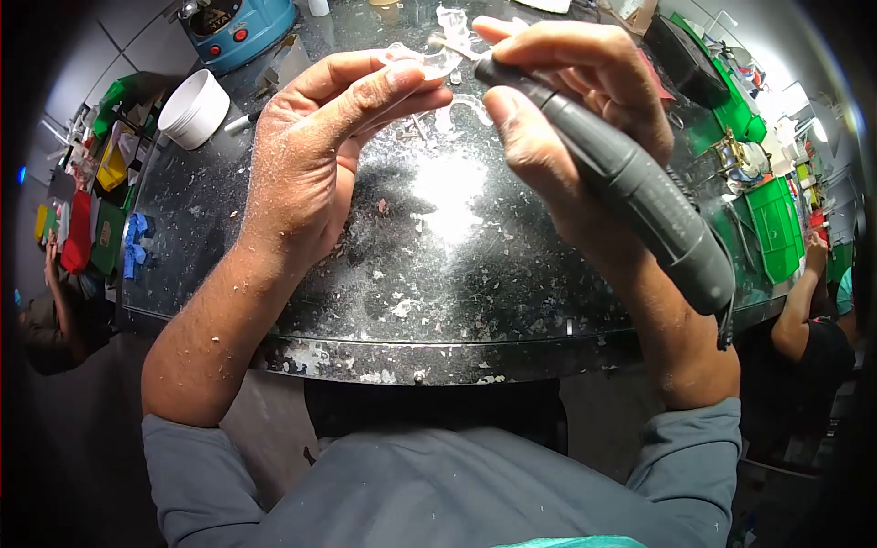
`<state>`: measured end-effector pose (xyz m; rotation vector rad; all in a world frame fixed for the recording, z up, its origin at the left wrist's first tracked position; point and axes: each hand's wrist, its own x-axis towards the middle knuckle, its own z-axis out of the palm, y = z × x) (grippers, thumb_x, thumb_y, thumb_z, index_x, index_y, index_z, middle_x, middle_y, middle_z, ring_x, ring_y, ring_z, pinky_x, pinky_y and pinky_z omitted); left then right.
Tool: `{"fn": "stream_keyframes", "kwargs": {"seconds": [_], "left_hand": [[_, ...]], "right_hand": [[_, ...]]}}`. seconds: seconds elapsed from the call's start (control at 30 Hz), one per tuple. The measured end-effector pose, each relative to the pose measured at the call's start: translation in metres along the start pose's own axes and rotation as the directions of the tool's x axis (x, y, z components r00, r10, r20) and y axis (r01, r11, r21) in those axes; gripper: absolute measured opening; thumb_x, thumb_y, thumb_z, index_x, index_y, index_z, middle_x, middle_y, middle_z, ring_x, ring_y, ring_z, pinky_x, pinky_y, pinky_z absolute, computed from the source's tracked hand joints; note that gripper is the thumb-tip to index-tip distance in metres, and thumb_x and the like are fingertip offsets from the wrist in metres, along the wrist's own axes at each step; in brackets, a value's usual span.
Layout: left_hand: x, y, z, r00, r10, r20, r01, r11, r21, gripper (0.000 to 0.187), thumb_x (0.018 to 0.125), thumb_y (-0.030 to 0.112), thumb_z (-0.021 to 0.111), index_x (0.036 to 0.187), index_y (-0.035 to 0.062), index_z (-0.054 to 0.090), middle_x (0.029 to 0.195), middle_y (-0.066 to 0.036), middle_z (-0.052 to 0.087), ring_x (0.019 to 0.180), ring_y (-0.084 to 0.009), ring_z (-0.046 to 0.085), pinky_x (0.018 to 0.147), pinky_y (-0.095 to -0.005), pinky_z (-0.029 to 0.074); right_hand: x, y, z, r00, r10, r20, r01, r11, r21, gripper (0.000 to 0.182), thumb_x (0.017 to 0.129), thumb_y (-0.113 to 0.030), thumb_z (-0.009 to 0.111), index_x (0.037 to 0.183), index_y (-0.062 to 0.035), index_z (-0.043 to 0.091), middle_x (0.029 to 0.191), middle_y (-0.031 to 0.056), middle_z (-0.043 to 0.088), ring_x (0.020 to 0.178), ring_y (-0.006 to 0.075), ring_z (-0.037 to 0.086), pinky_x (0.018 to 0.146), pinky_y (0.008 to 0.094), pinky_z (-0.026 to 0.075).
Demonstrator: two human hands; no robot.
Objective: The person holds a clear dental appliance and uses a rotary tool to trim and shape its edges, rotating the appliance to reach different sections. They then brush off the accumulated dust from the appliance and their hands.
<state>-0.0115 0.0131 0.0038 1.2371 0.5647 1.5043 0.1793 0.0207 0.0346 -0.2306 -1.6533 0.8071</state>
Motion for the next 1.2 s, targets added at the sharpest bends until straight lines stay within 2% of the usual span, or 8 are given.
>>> {"fn": "stream_keyframes", "kwargs": {"seconds": [0.03, 0.07, 0.13, 0.17, 0.67, 1.0, 1.07, 1.2], "left_hand": [[0.000, 0.000, -0.001, 1.000, 0.013, 0.010, -0.013, 1.000, 0.001, 0.019, 0.090, 0.009, 0.062, 0.103, -0.0043, 0.062, 0.100, -0.018, 0.068, 0.096, -0.0267, 0.067, 0.095, -0.0376, 0.050], [0.000, 0.000, -0.002, 1.000, 0.014, 0.007, -0.014, 1.000, 0.002, 0.019, 0.090, 0.009, 0.062, 0.103, -0.0043, 0.062, 0.100, -0.018, 0.068, 0.096, -0.0267, 0.067, 0.095, -0.0376, 0.050], [0.000, -0.002, -0.003, 0.999, 0.040, 0.026, -0.041, 0.999, 0.036, 0.016, 0.089, 0.006, 0.062, 0.102, -0.0035, 0.062, 0.099, -0.017, 0.068, 0.096, -0.0261, 0.067, 0.095, -0.0371, 0.050], [0.001, -0.003, -0.003, 0.999, 0.039, 0.027, -0.040, 0.999, 0.035, 0.016, 0.089, 0.006, 0.062, 0.102, -0.0035, 0.062, 0.099, -0.017, 0.068, 0.096, -0.0261, 0.067, 0.095, -0.0371, 0.050], [-0.001, 0.001, 0.000, 0.999, -0.025, 0.033, 0.025, 1.000, -0.003, 0.015, 0.089, 0.008, 0.063, 0.099, -0.0022, 0.063, 0.101, -0.017, 0.068, 0.098, -0.0251, 0.067, 0.098, -0.0375, 0.048], [-0.002, 0.001, 0.000, 0.999, -0.008, 0.035, 0.007, 1.000, 0.016, 0.012, 0.089, 0.005, 0.061, 0.098, -0.0024, 0.062, 0.101, -0.018, 0.067, 0.101, -0.0264, 0.066, 0.099, -0.0376, 0.047], [-0.002, 0.000, 0.000, 0.999, 0.000, 0.039, 0.000, 1.000, 0.003, 0.011, 0.089, 0.004, 0.061, 0.097, -0.0023, 0.062, 0.101, -0.019, 0.067, 0.102, -0.0266, 0.065, 0.100, -0.0375, 0.047], [-0.003, 0.000, 0.002, 0.997, 0.054, 0.057, -0.057, 0.997, 0.045, 0.010, 0.088, 0.003, 0.061, 0.098, -0.0012, 0.062, 0.102, -0.017, 0.068, 0.101, -0.0240, 0.065, 0.098, -0.0352, 0.048]], "right_hand": [[-0.004, 0.018, -0.001, 0.986, -0.144, 0.087, 0.158, 0.971, -0.180, 0.031, 0.079, 0.009, 0.060, 0.107, 0.0020, 0.050, 0.104, 0.0145, 0.061, 0.113, 0.0276, 0.059, 0.100, 0.0375, 0.045], [-0.006, 0.020, -0.001, 0.986, -0.145, 0.089, 0.158, 0.971, -0.178, 0.031, 0.079, 0.009, 0.060, 0.107, 0.0020, 0.050, 0.104, 0.0145, 0.061, 0.113, 0.0276, 0.059, 0.100, 0.0375, 0.045], [-0.008, 0.020, 0.003, 0.996, -0.067, 0.054, 0.082, 0.927, -0.365, 0.030, 0.079, 0.008, 0.061, 0.107, 0.0018, 0.050, 0.105, 0.0146, 0.060, 0.114, 0.0285, 0.058, 0.099, 0.0378, 0.045], [-0.007, 0.049, -0.026, 0.958, -0.181, 0.224, 0.225, 0.956, -0.190, 0.030, 0.079, 0.008, 0.061, 0.107, 0.0011, 0.050, 0.106, 0.0146, 0.060, 0.115, 0.0292, 0.057, 0.099, 0.0383, 0.045], [-0.008, 0.020, -0.007, 0.994, -0.041, 0.103, 0.063, 0.975, -0.214, 0.028, 0.080, 0.004, 0.059, 0.105, 0.0005, 0.046, 0.108, 0.0181, 0.058, 0.115, 0.0286, 0.057, 0.099, 0.0386, 0.045], [-0.007, 0.031, -0.011, 0.979, -0.106, 0.173, 0.151, 0.950, -0.273, 0.030, 0.081, 0.003, 0.060, 0.108, 0.0008, 0.047, 0.111, 0.0189, 0.058, 0.117, 0.0297, 0.056, 0.100, 0.0389, 0.045], [-0.011, 0.047, -0.012, 0.966, -0.224, 0.127, 0.231, 0.972, -0.039, 0.040, 0.084, -0.025, 0.072, 0.108, 0.0029, 0.057, 0.105, 0.0139, 0.060, 0.103, 0.0203, 0.059, 0.099, 0.0385, 0.042], [-0.012, 0.036, -0.020, 0.966, -0.122, 0.228, 0.150, 0.983, -0.109, 0.060, 0.083, -0.038, 0.071, 0.120, 0.0052, 0.052, 0.108, 0.0168, 0.060, 0.108, 0.0239, 0.057, 0.105, 0.0414, 0.037]]}}
